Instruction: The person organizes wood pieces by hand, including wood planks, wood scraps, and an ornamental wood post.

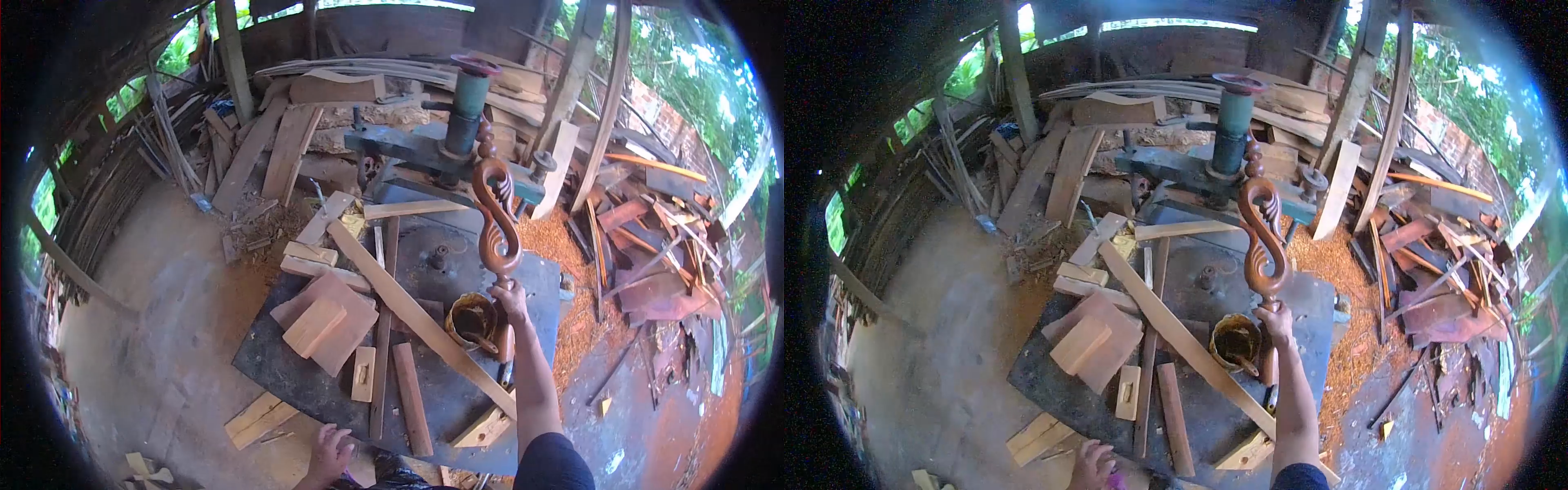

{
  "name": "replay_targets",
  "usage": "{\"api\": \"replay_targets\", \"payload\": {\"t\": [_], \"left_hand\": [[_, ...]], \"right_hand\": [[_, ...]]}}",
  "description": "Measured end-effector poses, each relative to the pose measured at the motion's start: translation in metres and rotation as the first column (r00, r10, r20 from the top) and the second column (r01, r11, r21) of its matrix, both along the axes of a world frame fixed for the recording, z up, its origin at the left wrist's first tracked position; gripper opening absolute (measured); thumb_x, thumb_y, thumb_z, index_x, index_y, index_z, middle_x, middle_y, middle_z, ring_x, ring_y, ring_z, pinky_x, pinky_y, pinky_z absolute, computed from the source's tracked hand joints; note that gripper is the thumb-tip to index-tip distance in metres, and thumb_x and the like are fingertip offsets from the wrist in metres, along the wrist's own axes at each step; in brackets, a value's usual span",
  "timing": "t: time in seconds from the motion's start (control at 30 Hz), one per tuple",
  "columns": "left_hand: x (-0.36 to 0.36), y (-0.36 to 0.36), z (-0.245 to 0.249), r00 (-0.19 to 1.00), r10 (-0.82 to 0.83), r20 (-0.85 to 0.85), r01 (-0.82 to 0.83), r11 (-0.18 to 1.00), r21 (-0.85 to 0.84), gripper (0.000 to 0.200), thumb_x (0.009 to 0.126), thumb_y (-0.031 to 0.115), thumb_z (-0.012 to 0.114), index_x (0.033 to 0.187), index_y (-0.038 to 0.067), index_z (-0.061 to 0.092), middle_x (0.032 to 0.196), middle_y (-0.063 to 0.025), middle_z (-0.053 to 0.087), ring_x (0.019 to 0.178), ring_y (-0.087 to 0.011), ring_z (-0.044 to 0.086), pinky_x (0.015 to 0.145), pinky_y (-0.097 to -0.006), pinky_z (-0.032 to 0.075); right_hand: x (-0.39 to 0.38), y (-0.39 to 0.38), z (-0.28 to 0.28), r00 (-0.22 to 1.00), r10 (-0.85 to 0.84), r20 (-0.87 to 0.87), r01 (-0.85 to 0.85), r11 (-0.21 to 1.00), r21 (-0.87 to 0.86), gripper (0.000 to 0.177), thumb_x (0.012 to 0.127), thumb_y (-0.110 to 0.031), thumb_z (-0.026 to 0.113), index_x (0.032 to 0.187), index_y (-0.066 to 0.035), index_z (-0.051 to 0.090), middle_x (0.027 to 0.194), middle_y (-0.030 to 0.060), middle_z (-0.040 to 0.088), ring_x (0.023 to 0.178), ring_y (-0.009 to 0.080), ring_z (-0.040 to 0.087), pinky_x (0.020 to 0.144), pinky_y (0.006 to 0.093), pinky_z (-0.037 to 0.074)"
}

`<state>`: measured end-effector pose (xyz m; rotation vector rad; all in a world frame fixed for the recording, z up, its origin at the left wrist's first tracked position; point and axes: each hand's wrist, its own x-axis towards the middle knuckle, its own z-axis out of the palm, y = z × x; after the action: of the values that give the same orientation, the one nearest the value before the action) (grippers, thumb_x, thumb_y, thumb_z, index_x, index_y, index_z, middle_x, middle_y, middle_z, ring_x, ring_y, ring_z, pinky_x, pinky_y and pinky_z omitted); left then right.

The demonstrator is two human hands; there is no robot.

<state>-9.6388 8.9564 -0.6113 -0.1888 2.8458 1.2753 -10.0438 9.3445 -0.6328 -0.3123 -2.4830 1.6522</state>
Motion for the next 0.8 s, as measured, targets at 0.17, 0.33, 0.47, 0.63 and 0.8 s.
{"api": "replay_targets", "payload": {"t": [0.17, 0.33, 0.47, 0.63, 0.8], "left_hand": [[0.000, -0.007, 0.000, 1.000, 0.029, 0.002, -0.029, 0.998, 0.049, 0.037, 0.077, 0.018, 0.066, 0.111, 0.007, 0.058, 0.117, -0.0205, 0.047, 0.109, -0.0362, 0.048, 0.096, -0.0450, 0.038], [-0.008, -0.017, -0.001, 0.998, 0.048, -0.051, -0.048, 0.999, 0.003, 0.038, 0.076, 0.015, 0.066, 0.112, 0.006, 0.056, 0.117, -0.0201, 0.047, 0.112, -0.0365, 0.047, 0.095, -0.0451, 0.039], [-0.062, -0.054, 0.026, 0.945, 0.219, -0.241, -0.235, 0.971, -0.040, 0.045, 0.076, 0.014, 0.067, 0.118, 0.005, 0.050, 0.118, -0.0187, 0.047, 0.112, -0.0359, 0.046, 0.096, -0.0438, 0.037], [-0.150, -0.116, -0.033, 0.776, 0.616, 0.132, -0.607, 0.675, 0.418, 0.081, 0.076, 0.047, 0.069, 0.135, 0.005, 0.033, 0.133, -0.0150, 0.039, 0.120, -0.0292, 0.039, 0.100, -0.0450, 0.032], [-0.200, -0.119, -0.058, 0.819, 0.277, 0.503, -0.569, 0.276, 0.774, 0.093, 0.075, 0.064, 0.060, 0.143, 0.020, 0.015, 0.141, -0.0135, 0.029, 0.127, -0.0352, 0.032, 0.096, -0.0602, 0.029]], "right_hand": [[0.016, 0.004, 0.029, 0.991, 0.040, 0.125, -0.009, 0.970, -0.243, 0.026, 0.067, -0.012, 0.071, 0.087, -0.006, 0.056, 0.066, 0.0041, 0.056, 0.046, 0.0111, 0.050, 0.039, 0.0270, 0.041], [0.032, 0.027, 0.043, 0.995, 0.098, -0.035, -0.104, 0.974, -0.201, 0.019, 0.072, -0.018, 0.067, 0.080, -0.007, 0.054, 0.065, 0.0030, 0.054, 0.046, 0.0115, 0.049, 0.040, 0.0271, 0.042], [0.067, 0.039, 0.082, 0.995, -0.074, -0.065, 0.062, 0.982, -0.180, 0.021, 0.072, -0.017, 0.068, 0.084, -0.007, 0.053, 0.065, 0.0031, 0.054, 0.046, 0.0100, 0.049, 0.037, 0.0248, 0.040], [0.150, 0.029, 0.148, 0.988, -0.144, -0.053, 0.131, 0.971, -0.200, 0.026, 0.072, -0.011, 0.068, 0.094, -0.003, 0.057, 0.070, 0.0034, 0.056, 0.048, 0.0111, 0.051, 0.044, 0.0243, 0.042], [0.230, 0.036, 0.168, 0.980, -0.168, -0.108, 0.148, 0.973, -0.178, 0.028, 0.071, -0.009, 0.067, 0.095, -0.002, 0.055, 0.075, 0.0047, 0.057, 0.055, 0.0123, 0.053, 0.050, 0.0263, 0.045]]}}
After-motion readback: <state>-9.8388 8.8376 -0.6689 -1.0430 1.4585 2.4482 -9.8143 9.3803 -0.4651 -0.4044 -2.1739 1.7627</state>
